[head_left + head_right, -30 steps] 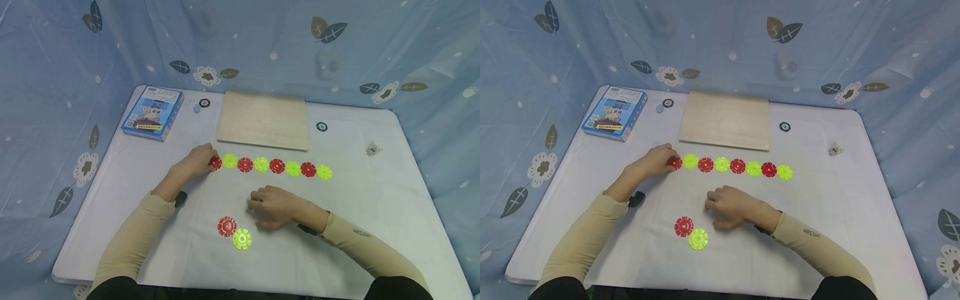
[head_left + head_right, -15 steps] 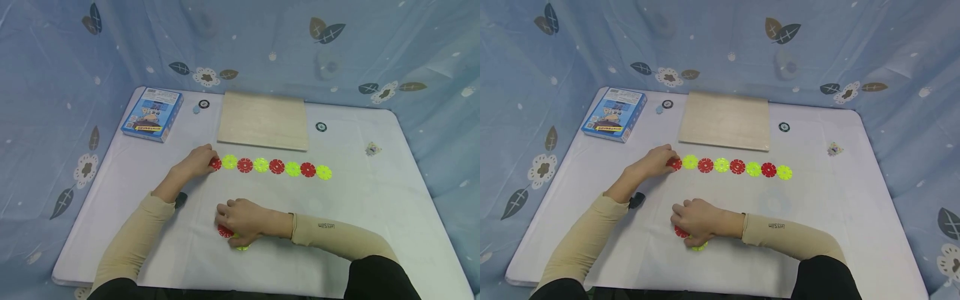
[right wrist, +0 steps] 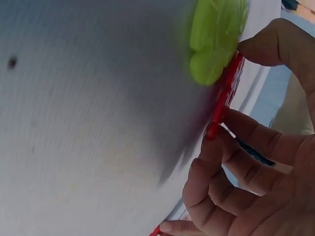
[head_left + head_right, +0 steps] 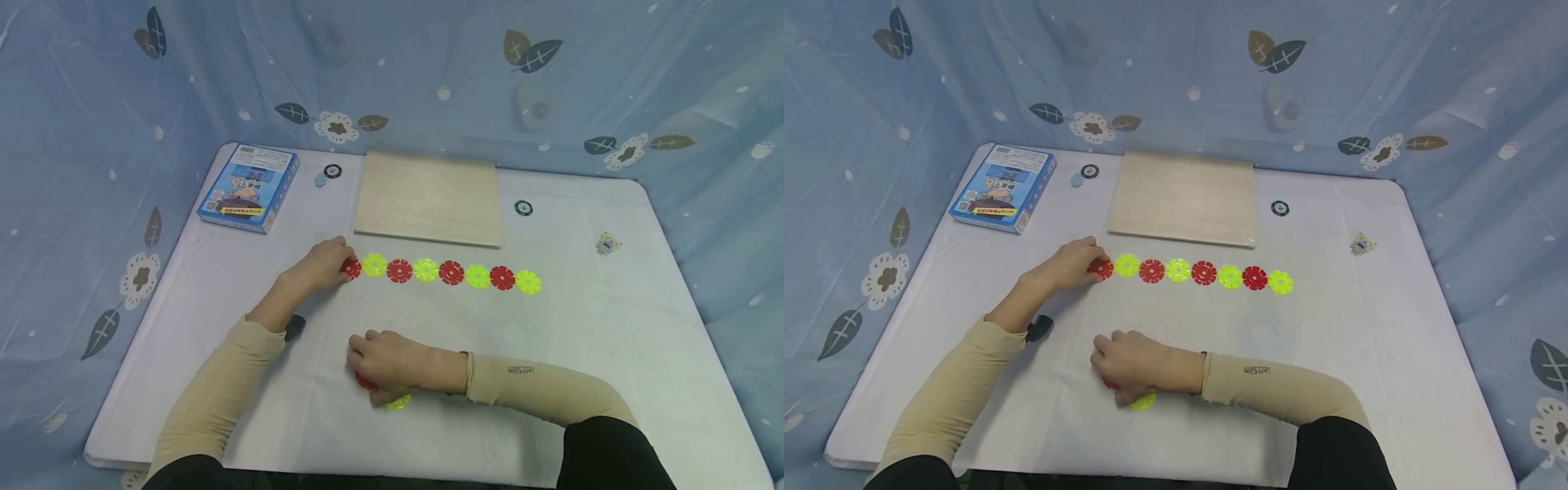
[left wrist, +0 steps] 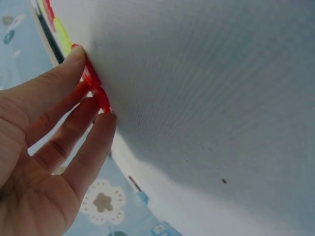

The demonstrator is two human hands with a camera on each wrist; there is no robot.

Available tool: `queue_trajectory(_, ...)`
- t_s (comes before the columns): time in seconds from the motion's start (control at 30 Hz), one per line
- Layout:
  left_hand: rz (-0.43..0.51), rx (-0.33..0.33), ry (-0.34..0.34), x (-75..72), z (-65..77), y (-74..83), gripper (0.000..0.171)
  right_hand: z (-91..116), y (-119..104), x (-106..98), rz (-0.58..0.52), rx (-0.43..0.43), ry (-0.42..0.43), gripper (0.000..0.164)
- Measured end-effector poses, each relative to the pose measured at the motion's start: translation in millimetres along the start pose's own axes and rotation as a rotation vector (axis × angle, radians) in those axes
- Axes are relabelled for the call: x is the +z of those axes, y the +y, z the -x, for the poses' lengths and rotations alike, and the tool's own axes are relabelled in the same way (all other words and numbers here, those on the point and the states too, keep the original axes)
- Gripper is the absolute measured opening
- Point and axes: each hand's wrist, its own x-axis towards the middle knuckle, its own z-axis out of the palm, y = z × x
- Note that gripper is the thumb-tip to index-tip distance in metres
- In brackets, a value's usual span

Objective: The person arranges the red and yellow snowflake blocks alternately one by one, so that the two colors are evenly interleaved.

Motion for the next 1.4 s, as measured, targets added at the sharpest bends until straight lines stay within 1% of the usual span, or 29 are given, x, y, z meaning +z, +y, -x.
queue_trajectory(0.13, 0.008, 0.001, -0.002, 0.7, -0.2, -0.4, 0.037, 3, 5, -7, -0.032, 0.024, -0.027, 0.047)
queue_trajectory(0.27, 0.005, 0.008, 0.007, 0.9, 0.1, -1.4, 0.037, 9, 15, -13, -0.082, 0.065, -0.03, 0.047)
queue_trajectory(0.37, 0.003, 0.01, 0.013, 0.7, 0.3, -1.8, 0.038, 17, 24, -14, -0.133, 0.112, -0.022, 0.048)
queue_trajectory(0.5, 0.009, -0.002, 0.005, 1.0, -1.0, -1.4, 0.038, 33, 38, -11, -0.21, 0.181, 0.013, 0.05)
queue_trajectory(0.67, 0.01, 0.0, 0.001, 1.6, -2.8, -0.5, 0.037, 65, 56, -2, -0.27, 0.275, 0.071, 0.051)
queue_trajectory(0.73, 0.01, 0.005, 0.003, 1.6, -3.0, -0.7, 0.037, 80, 63, 0, -0.285, 0.332, 0.074, 0.053)
queue_trajectory(0.9, 0.013, 0.005, 0.009, 1.6, -2.3, -1.2, 0.037, 121, 87, 0, -0.279, 0.523, 0.051, 0.057)
queue_trajectory(1.07, 0.011, 0.012, 0.008, 1.8, -2.1, -1.5, 0.037, 166, 115, -1, -0.248, 0.69, 0.024, 0.053)
queue_trajectory(1.23, 0.006, 0.015, 0.006, 0.7, -1.2, -1.7, 0.037, 204, 140, 2, -0.302, 0.835, 0.009, 0.053)
queue_trajectory(1.3, 0.005, 0.017, 0.007, 0.3, -0.6, -1.7, 0.037, 214, 149, 6, -0.325, 0.875, 0.004, 0.054)
queue_trajectory(1.4, 0.008, 0.016, 0.007, 0.4, -0.5, -1.6, 0.037, 226, 161, 14, -0.338, 0.899, -0.007, 0.053)
